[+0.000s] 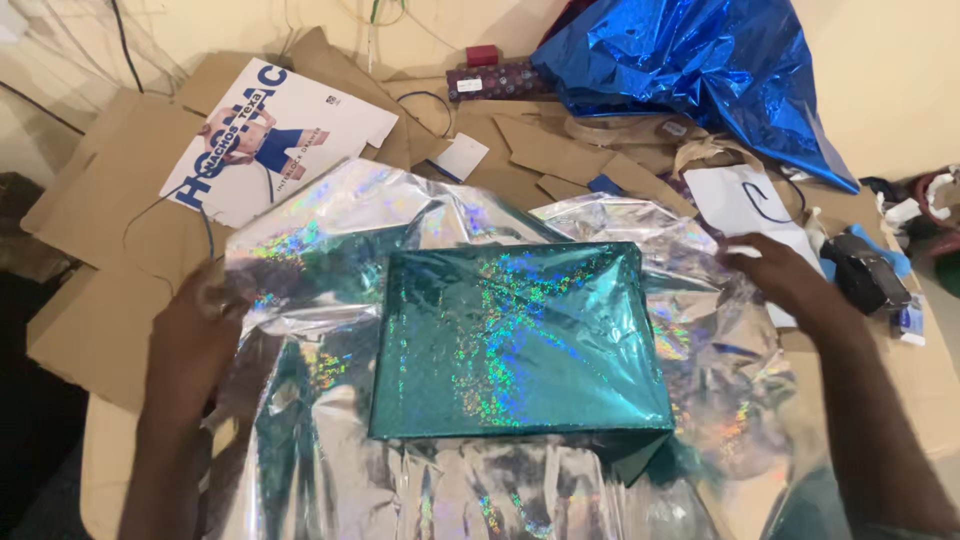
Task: The person wraps a rectangular box with iridescent teal wrapping paper on a cluttered table. They fold the paper around the box, smooth the edges, and secure the folds with a stapler. The person then places the wrapped box onto a larger sheet of wrapping paper and begins to fold the paper around it.
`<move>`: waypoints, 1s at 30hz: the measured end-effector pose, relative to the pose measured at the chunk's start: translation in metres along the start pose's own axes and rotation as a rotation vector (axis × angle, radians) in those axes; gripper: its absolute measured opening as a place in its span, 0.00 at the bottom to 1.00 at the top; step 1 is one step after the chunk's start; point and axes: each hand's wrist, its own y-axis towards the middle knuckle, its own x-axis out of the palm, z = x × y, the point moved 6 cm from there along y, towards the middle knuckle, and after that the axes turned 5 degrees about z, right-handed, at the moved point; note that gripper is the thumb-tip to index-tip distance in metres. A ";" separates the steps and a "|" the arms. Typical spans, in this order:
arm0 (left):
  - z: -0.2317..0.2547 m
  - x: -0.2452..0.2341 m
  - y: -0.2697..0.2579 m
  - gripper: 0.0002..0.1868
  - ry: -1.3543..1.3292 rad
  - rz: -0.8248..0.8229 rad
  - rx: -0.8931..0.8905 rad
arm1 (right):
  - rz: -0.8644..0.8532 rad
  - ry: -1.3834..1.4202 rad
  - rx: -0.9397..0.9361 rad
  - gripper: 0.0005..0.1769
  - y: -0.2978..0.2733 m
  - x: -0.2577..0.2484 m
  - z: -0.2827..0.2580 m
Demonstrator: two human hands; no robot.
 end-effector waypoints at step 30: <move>0.137 0.224 -0.331 0.22 -0.550 -0.666 1.108 | 0.053 0.385 -0.013 0.25 -0.099 0.021 0.132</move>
